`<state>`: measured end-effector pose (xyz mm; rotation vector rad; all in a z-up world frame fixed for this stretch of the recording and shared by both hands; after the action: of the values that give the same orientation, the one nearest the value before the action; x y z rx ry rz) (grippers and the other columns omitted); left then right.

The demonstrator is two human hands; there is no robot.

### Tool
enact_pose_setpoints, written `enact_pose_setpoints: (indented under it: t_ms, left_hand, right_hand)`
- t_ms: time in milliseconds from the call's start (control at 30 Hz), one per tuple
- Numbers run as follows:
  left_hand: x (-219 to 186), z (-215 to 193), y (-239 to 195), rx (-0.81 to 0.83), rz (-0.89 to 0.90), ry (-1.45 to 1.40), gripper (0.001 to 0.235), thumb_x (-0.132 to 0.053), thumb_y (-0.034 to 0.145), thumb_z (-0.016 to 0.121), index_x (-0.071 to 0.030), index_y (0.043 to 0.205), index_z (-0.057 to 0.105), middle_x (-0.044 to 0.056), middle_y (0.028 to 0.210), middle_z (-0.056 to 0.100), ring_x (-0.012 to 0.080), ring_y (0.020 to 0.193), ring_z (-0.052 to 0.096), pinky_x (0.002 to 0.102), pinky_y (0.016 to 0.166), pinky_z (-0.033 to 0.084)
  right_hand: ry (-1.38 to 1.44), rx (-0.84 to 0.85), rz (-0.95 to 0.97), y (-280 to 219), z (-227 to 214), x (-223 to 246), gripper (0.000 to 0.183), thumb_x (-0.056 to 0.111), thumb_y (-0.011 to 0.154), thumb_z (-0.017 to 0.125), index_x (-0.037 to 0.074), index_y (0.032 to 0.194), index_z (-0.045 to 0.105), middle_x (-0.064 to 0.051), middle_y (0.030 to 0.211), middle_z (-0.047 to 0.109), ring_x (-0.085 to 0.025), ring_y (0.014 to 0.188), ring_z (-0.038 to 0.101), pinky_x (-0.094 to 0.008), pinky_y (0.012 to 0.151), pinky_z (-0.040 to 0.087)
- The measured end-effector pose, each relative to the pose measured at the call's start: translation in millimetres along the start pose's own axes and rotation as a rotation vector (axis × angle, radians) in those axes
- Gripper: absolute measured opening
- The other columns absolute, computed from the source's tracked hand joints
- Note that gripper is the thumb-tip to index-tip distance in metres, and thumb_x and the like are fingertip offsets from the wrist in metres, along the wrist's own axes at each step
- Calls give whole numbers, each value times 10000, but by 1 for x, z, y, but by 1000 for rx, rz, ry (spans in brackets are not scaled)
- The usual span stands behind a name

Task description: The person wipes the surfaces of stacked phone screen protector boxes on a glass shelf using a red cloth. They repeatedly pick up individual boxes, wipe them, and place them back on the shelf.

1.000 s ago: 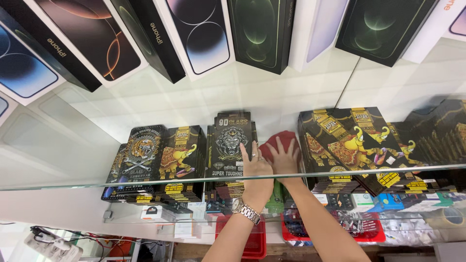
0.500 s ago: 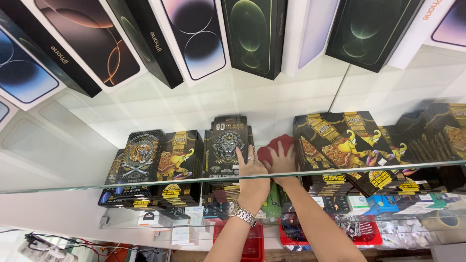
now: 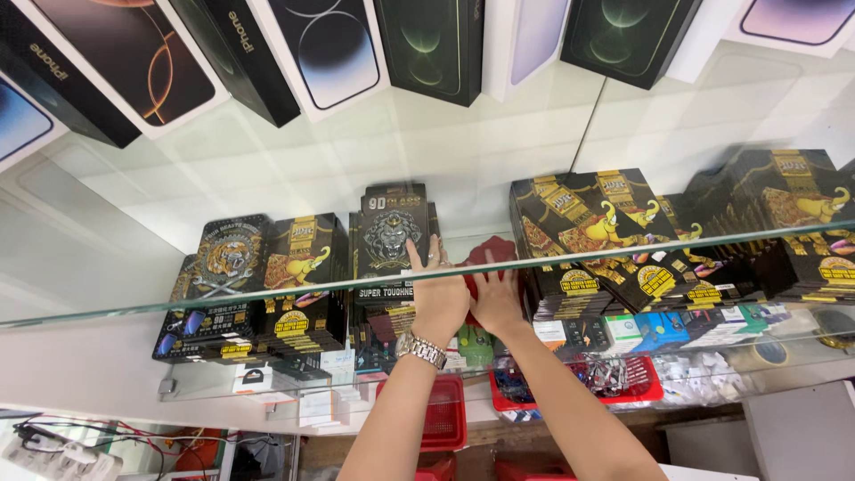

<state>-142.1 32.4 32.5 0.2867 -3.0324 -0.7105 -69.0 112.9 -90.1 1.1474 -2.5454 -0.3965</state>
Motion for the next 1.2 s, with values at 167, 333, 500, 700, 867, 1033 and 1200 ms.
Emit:
enact_pose_setpoints:
  t_ms: [167,333,500,700,867,1033,1200]
  left_hand:
    - [-3,-3,3,-107,25,125,382,-260,715,654,19,942,781,363,1238,664,430,1347,477,721,1157,73]
    - [1,15,4,325,-117,63,325,-303,923,639,-6,907,769,256,1115,716,432,1482,408,731,1210,23]
    - [-38,12,28,-37,-178,-158,344,-290,849,692,35,956,731,243,981,731,415,1147,594,696,1171,143]
    - [-123,25,43,-89,-467,-791,403,-348,935,604,36,956,726,187,896,784,305,854,732,394,794,556]
    - [-192,64,25,646,-721,-1370,584,-473,1042,481,54,893,687,190,818,757,320,791,765,361,709,620]
    - [-219,97,7,379,-999,-2114,423,-425,1007,490,-54,1145,637,81,945,793,226,917,765,353,810,625]
    - [-196,125,3,327,-1051,-2082,640,-533,997,557,59,1239,565,142,884,706,263,820,727,392,744,644]
  right_hand:
    - [223,24,-18,-69,-27,5,595,303,831,713,92,1366,561,-190,1511,442,-535,1318,379,-569,1115,338]
    - [324,58,-164,-153,-79,-29,567,260,689,807,97,1205,636,-97,1405,550,-438,1295,442,-530,1079,379]
    - [159,83,-94,-182,-112,-132,505,325,688,780,77,1112,660,-70,1301,625,-370,1258,478,-476,1087,402]
    - [512,-358,643,-201,-178,-255,368,285,918,707,11,1164,691,-174,997,709,-270,919,653,-391,869,530]
    - [879,-614,431,-145,-227,-244,317,210,1013,658,4,1253,633,-127,1087,692,-164,972,612,-308,901,494]
    - [371,-282,-118,-95,-245,-161,490,220,826,734,19,1258,621,-196,1308,649,-416,1266,507,-501,1083,365]
    - [341,-121,3,-85,-241,-160,482,269,862,713,71,1293,629,-124,1364,621,-376,1336,472,-554,1148,278]
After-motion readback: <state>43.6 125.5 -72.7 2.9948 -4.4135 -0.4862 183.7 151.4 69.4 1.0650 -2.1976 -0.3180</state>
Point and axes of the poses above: each hand's wrist, its own y-axis towards the middle knuckle, its own z-axis out of the palm, x = y × z, the point moved 5 cm from there along y, towards the middle knuckle
